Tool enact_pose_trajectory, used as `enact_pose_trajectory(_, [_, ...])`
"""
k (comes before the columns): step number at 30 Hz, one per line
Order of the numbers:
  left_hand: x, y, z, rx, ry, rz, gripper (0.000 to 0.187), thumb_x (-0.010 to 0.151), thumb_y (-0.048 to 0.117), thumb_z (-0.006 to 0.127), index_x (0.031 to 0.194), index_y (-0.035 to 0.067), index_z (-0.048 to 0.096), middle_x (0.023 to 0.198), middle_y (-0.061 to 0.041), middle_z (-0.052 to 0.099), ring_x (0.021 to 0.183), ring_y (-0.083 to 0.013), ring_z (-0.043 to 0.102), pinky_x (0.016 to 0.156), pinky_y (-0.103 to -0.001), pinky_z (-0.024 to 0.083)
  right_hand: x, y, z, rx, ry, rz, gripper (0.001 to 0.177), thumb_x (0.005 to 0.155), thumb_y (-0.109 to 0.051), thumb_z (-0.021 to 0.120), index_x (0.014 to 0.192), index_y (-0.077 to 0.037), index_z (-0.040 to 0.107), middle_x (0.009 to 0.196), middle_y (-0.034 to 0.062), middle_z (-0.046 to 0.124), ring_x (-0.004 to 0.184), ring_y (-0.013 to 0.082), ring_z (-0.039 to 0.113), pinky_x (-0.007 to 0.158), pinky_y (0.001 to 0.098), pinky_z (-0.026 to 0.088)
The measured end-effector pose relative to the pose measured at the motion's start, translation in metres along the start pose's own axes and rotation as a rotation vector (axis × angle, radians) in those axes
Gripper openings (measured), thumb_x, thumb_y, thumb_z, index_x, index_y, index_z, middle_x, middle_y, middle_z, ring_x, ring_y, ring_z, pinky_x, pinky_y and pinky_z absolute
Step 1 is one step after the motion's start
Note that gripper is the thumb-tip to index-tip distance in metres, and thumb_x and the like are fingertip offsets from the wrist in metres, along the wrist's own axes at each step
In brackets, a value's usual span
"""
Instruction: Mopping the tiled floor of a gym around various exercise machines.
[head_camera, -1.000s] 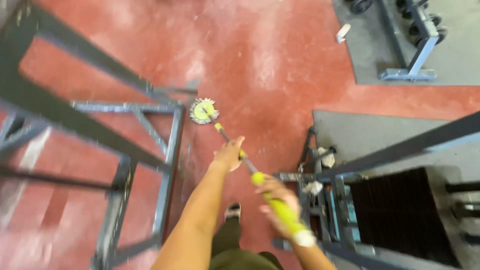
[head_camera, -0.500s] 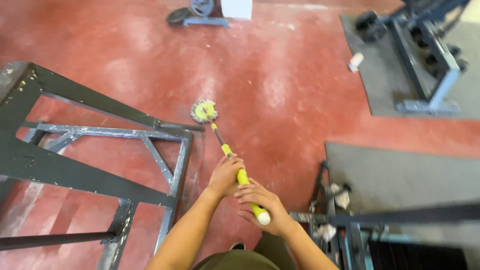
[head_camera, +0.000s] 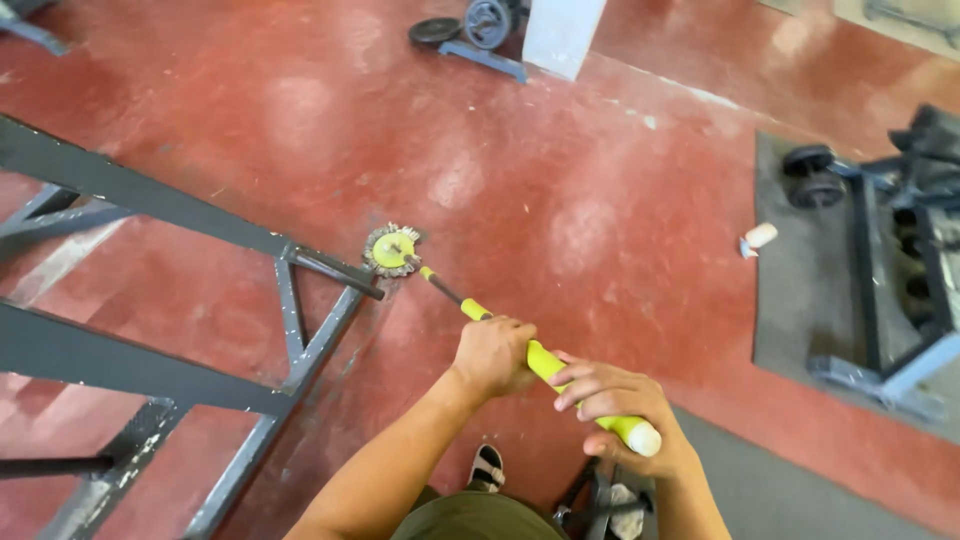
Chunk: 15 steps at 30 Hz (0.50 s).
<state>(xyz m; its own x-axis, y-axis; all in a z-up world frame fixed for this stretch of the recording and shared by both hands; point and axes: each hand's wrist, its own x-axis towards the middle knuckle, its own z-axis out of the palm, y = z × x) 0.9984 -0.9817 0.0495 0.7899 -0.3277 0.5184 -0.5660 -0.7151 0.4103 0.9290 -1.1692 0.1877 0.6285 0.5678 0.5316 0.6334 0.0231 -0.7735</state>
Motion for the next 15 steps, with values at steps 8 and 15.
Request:
enact_pose_trajectory(8, [0.06, -0.025, 0.021, 0.076, 0.067, -0.156, 0.035, 0.079, 0.045, 0.079, 0.071, 0.017, 0.061, 0.071, -0.001, 0.067, 0.069, -0.0264, 0.068, 0.055, -0.04, 0.05, 0.044, 0.06, -0.051, 0.038, -0.048, -0.005, 0.023, 0.087, -0.025, 0.075, 0.082, -0.007, 0.062, 0.092, 0.0086, 0.074, 0.103, 0.0321, 0.072, 0.112, 0.0575, 0.05])
enact_pose_trajectory(15, [0.088, -0.093, 0.06, 0.103, 0.045, -0.199, 0.032, 0.084, 0.045, 0.076, 0.077, 0.017, 0.063, 0.078, -0.001, 0.068, 0.077, -0.0257, 0.069, 0.059, -0.039, 0.052, 0.076, 0.126, -0.06, 0.045, -0.05, 0.082, 0.01, 0.083, -0.006, 0.072, 0.081, -0.008, 0.062, 0.094, 0.0061, 0.074, 0.109, 0.0298, 0.071, 0.115, 0.0515, 0.046])
